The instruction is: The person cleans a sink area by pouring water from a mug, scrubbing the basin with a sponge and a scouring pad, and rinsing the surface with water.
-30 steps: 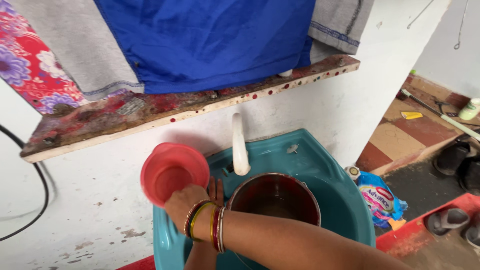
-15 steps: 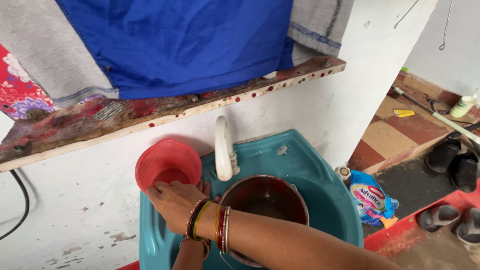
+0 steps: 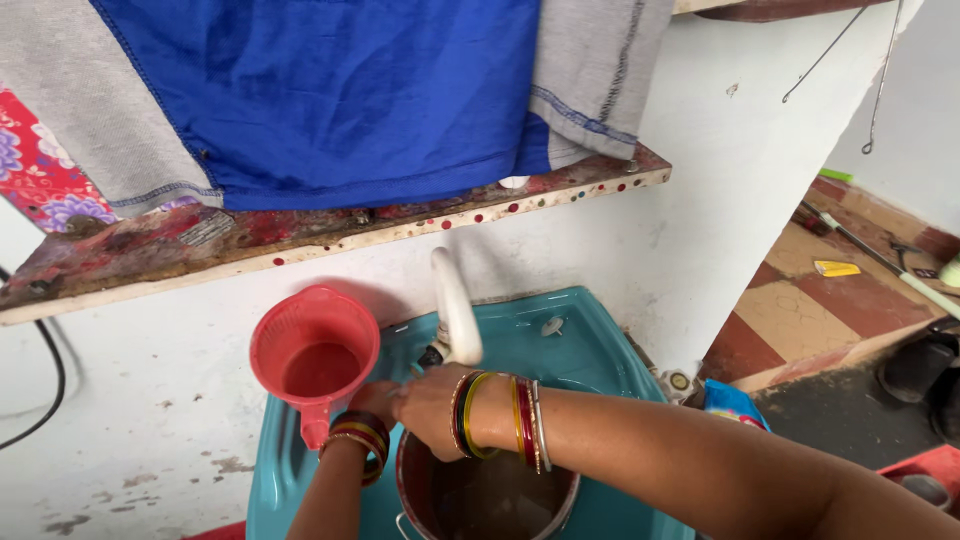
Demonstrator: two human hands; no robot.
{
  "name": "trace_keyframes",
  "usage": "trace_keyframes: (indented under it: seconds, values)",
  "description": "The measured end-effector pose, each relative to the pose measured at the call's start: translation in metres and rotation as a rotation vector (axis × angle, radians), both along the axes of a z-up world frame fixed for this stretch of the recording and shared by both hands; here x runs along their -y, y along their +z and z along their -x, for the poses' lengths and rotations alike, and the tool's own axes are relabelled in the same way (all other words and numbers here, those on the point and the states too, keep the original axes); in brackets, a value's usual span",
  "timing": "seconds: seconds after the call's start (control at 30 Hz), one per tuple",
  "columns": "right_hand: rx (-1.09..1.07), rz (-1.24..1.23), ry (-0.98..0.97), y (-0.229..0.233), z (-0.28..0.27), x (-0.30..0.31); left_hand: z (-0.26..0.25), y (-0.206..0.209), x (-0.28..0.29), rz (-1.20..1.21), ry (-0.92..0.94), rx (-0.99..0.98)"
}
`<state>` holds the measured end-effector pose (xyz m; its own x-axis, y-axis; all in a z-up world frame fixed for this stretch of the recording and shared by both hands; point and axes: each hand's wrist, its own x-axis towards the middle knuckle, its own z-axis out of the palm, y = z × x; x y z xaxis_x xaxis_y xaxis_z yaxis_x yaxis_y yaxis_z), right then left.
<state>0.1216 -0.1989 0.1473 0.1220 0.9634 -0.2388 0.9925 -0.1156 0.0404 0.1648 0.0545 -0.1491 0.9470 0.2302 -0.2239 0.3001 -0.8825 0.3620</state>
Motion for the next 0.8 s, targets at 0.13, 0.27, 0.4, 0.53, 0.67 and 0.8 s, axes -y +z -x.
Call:
trace_keyframes:
  seconds: [0.13,0.27,0.4,0.53,0.67,0.8]
  values:
    - [0.016,0.315,0.004,-0.010,0.017,0.023,0.039,0.089,0.057,0.164,0.355,0.127]
    - [0.188,0.373,-0.091,-0.030,-0.012,0.048,0.073,0.175,0.141,0.013,0.506,0.204]
    - [0.128,0.116,-0.436,-0.048,-0.072,0.063,0.066,0.204,0.199,-0.045,0.264,0.256]
    - [0.046,0.063,-0.506,-0.066,-0.106,0.083,0.024,0.189,0.226,-0.145,-0.014,0.278]
    - [-0.053,0.098,-0.640,-0.089,-0.131,0.095,-0.008,0.176,0.243,-0.121,-0.038,0.092]
    - [-0.064,0.181,-0.680,-0.122,-0.150,0.102,-0.023,0.169,0.250,-0.026,0.043,-0.085]
